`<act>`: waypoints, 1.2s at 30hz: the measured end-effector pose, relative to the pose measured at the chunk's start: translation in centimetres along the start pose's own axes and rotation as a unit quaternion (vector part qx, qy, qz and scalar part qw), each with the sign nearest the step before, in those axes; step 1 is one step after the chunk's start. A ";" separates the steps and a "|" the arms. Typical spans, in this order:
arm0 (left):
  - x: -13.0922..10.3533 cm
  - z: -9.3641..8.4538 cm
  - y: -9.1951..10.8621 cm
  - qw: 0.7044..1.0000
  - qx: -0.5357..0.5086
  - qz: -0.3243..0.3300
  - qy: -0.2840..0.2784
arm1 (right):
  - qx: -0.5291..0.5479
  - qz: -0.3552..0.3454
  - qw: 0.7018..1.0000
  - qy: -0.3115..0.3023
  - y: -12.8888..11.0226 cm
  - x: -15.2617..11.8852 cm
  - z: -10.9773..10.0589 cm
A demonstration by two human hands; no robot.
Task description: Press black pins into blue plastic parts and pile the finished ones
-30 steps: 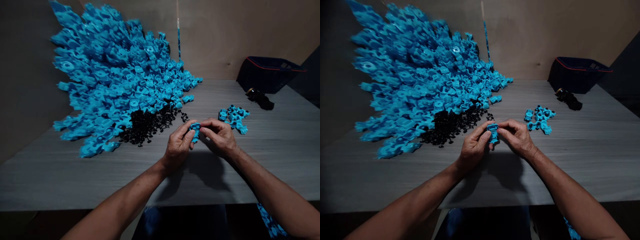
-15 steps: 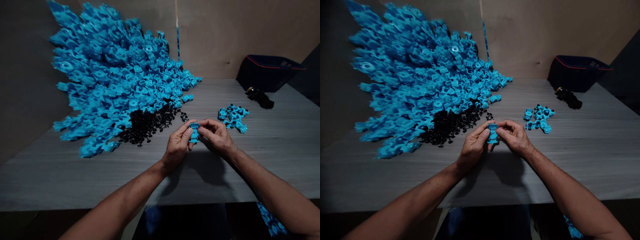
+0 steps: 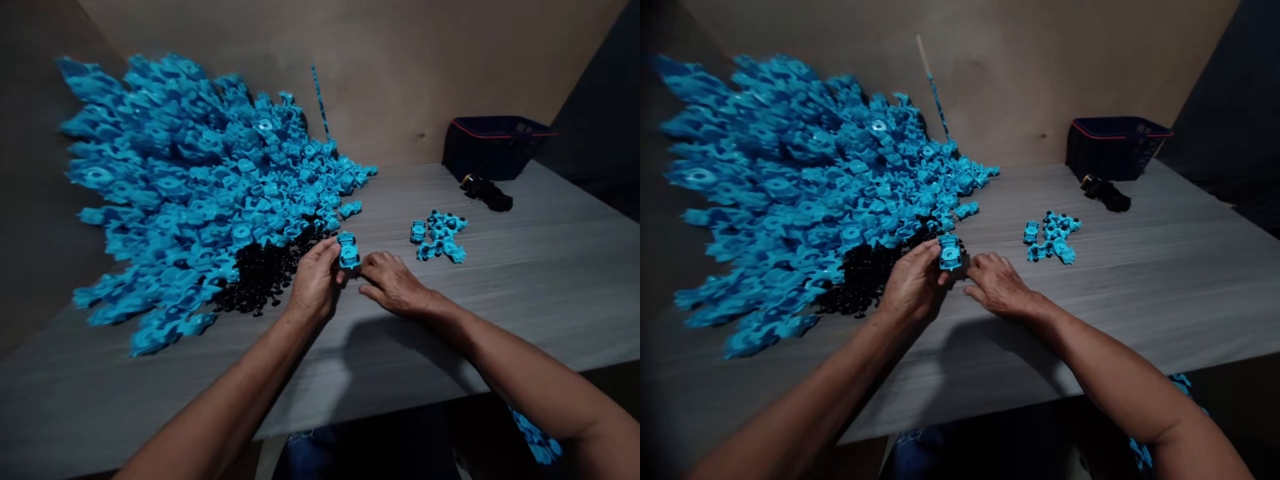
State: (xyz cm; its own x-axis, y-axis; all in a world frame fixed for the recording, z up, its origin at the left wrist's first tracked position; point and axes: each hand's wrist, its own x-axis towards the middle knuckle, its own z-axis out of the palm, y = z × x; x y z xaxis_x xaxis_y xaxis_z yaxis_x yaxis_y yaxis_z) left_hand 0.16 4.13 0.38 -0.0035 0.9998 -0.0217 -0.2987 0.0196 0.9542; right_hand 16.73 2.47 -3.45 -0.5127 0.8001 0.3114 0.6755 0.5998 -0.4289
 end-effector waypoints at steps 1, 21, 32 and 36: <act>0.7 0.6 0.2 1.000 0.018 0.006 -0.006 | -0.027 -0.005 0.999 -0.022 -0.2 0.0 -0.1; 10.3 -1.1 2.1 0.745 0.636 0.196 -0.037 | 0.016 0.097 0.989 0.108 2.8 0.1 0.7; 13.9 4.1 -1.6 0.635 0.743 0.149 -0.147 | -0.060 0.141 0.974 0.164 4.5 -0.3 1.0; 11.7 4.8 -1.7 0.607 0.740 0.199 -0.210 | -0.092 0.132 0.976 0.147 4.9 -0.5 1.1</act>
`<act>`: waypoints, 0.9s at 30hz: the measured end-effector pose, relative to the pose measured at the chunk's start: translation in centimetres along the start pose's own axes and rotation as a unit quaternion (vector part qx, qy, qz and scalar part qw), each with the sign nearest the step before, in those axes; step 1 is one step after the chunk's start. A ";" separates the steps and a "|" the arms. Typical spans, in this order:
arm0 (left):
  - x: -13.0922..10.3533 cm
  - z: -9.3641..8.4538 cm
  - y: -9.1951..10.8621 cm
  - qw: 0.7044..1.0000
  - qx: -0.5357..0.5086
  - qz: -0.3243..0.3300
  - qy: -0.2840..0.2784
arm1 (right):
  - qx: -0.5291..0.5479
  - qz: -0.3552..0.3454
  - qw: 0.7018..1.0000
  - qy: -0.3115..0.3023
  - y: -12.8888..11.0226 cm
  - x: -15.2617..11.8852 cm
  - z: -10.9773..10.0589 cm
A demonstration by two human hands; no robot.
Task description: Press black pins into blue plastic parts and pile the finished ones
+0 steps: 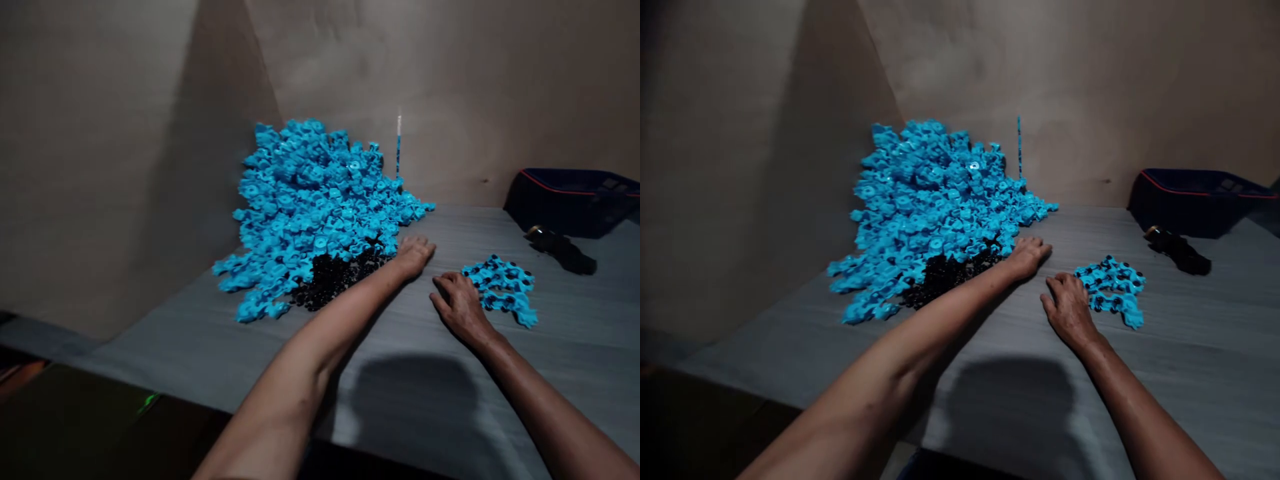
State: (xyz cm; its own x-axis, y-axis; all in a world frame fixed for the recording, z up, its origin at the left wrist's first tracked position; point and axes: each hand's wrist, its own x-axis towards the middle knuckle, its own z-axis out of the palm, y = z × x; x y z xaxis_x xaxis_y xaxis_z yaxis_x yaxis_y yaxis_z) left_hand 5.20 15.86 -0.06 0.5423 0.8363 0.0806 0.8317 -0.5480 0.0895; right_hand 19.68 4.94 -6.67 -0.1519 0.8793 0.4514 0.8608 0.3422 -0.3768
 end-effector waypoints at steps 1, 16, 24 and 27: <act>-0.6 -0.3 0.6 1.000 0.003 0.017 0.005 | -0.006 -0.005 1.000 -0.002 0.1 0.0 0.1; -18.0 0.4 2.8 0.998 -0.015 0.063 0.022 | 0.000 -0.074 0.997 0.020 1.9 -0.5 1.1; -17.9 0.9 2.6 0.999 -0.001 0.028 0.044 | 0.090 -0.114 0.989 0.000 -1.0 2.4 1.8; -17.8 1.0 2.5 0.998 -0.014 0.035 0.057 | 0.046 -0.155 0.986 -0.047 -3.6 5.5 2.9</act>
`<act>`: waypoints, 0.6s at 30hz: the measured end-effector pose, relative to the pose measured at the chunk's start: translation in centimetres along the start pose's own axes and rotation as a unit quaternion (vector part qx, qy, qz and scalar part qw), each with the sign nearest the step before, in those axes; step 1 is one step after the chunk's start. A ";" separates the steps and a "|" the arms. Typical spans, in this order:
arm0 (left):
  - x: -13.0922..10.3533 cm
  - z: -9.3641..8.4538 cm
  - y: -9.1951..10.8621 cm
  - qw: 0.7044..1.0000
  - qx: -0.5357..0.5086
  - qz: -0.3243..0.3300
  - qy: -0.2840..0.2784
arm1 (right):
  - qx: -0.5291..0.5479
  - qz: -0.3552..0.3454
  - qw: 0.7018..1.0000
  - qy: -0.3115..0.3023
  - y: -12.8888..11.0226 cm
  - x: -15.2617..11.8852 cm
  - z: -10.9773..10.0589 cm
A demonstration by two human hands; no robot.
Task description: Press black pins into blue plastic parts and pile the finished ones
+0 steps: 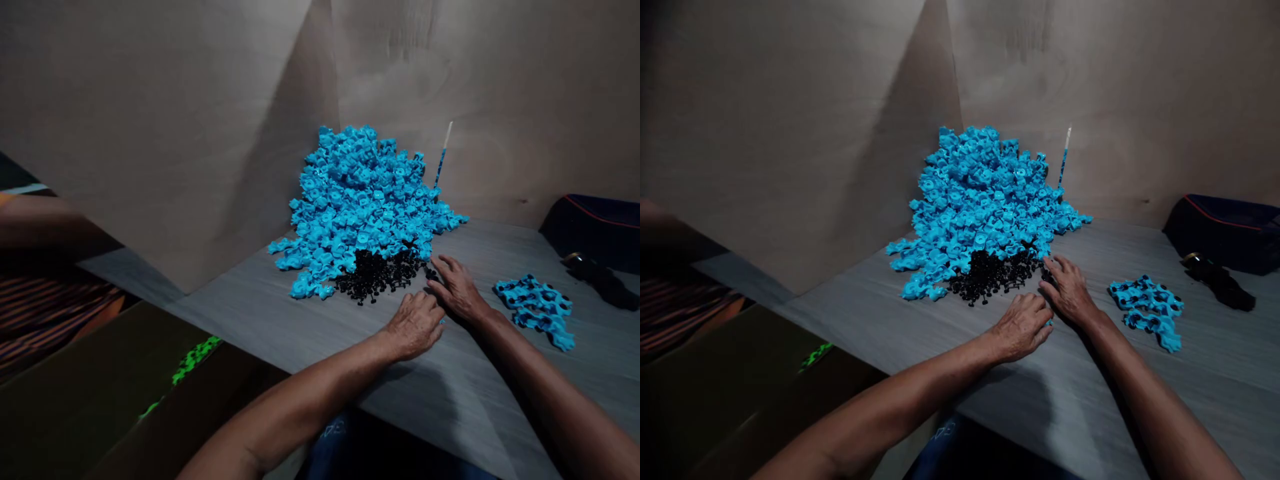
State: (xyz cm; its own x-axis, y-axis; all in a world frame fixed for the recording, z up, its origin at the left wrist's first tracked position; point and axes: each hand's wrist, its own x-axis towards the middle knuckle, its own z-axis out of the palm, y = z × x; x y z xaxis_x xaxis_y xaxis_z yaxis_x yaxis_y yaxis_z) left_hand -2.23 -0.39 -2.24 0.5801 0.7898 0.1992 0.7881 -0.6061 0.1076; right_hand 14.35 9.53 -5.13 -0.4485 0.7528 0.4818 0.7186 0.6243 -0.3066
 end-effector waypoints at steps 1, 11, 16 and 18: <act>0.0 0.1 -0.1 1.000 -0.007 0.005 0.007 | -0.018 -0.014 0.999 -0.022 -0.6 1.3 0.4; 0.4 1.4 -1.1 0.992 -0.077 0.066 0.073 | 0.027 -0.088 0.989 -0.113 -0.4 2.9 3.1; 0.4 1.3 -0.9 0.996 -0.061 0.023 0.059 | 0.135 -0.040 0.989 -0.051 0.9 0.6 1.4; 0.4 1.2 -0.8 0.997 -0.045 -0.002 0.057 | 0.201 -0.011 0.979 -0.032 0.9 0.3 0.6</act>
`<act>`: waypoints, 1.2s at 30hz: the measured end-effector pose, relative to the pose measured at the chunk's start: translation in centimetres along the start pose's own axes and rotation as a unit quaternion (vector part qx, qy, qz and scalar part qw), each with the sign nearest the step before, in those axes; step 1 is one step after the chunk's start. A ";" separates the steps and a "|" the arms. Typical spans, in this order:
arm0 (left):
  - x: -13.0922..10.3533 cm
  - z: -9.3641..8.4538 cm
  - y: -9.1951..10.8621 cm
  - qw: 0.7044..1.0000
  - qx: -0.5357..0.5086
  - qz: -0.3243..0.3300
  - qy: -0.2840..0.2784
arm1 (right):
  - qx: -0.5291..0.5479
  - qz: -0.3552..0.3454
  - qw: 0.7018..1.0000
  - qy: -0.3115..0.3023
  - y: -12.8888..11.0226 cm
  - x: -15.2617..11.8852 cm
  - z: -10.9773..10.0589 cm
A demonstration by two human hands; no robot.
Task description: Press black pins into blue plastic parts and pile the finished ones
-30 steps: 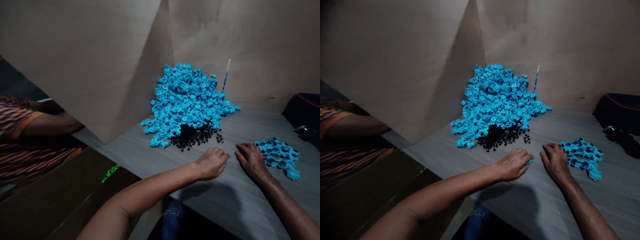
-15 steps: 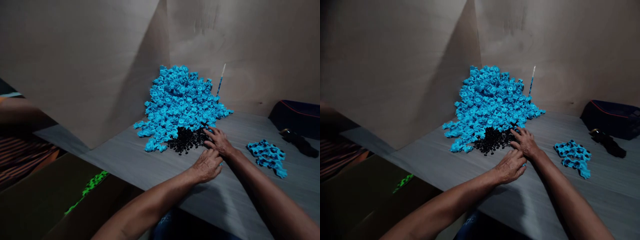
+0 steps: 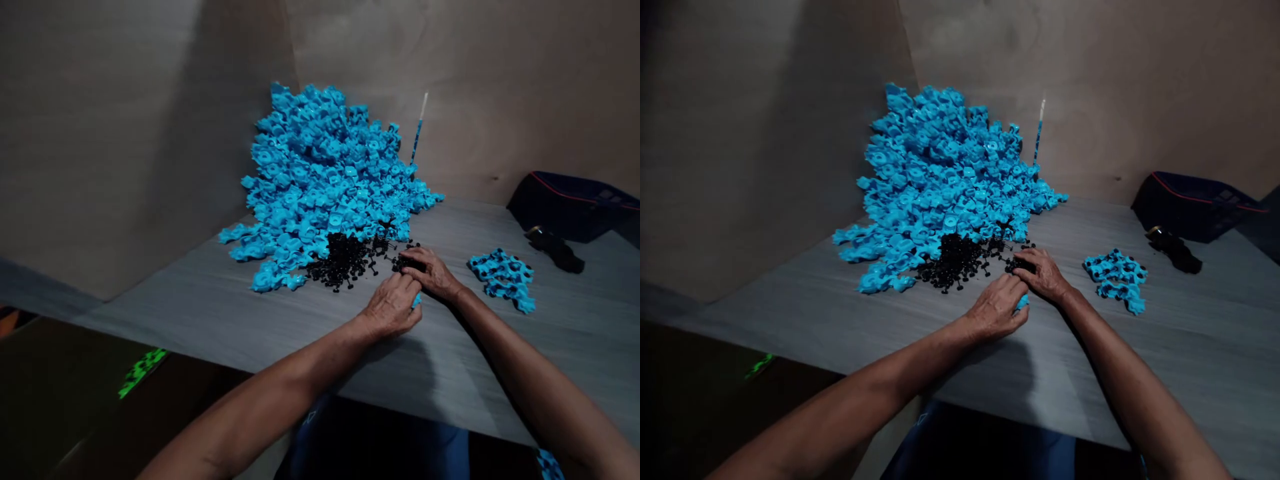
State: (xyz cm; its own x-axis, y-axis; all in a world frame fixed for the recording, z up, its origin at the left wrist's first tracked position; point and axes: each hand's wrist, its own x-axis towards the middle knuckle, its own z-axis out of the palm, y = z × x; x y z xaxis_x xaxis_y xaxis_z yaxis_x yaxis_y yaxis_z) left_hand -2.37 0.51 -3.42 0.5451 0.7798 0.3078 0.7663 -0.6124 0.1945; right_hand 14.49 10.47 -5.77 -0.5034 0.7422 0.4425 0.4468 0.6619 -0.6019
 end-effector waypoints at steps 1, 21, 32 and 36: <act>0.0 0.0 0.0 1.000 0.008 -0.013 0.004 | 0.037 0.013 0.999 0.016 -0.2 -0.1 -0.4; 0.1 -0.9 0.4 0.998 -0.031 -0.053 -0.028 | -0.177 0.071 0.980 0.059 -2.5 -6.3 -3.1; 0.2 -1.4 -1.3 0.885 -0.390 -0.154 0.201 | -0.023 0.176 0.968 0.175 -1.3 -6.0 -4.5; 2.0 -3.8 -0.2 0.599 -0.694 -0.291 0.274 | 0.047 0.166 0.969 0.176 -2.2 -5.6 -4.7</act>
State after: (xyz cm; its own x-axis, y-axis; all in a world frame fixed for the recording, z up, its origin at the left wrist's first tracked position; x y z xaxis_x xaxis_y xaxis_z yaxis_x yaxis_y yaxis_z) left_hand -2.73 1.73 0.69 -0.1619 0.9868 -0.0021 -0.4554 -0.0728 0.8873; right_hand 19.81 5.34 -3.86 -0.0532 0.9135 0.4033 0.4634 0.3803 -0.8004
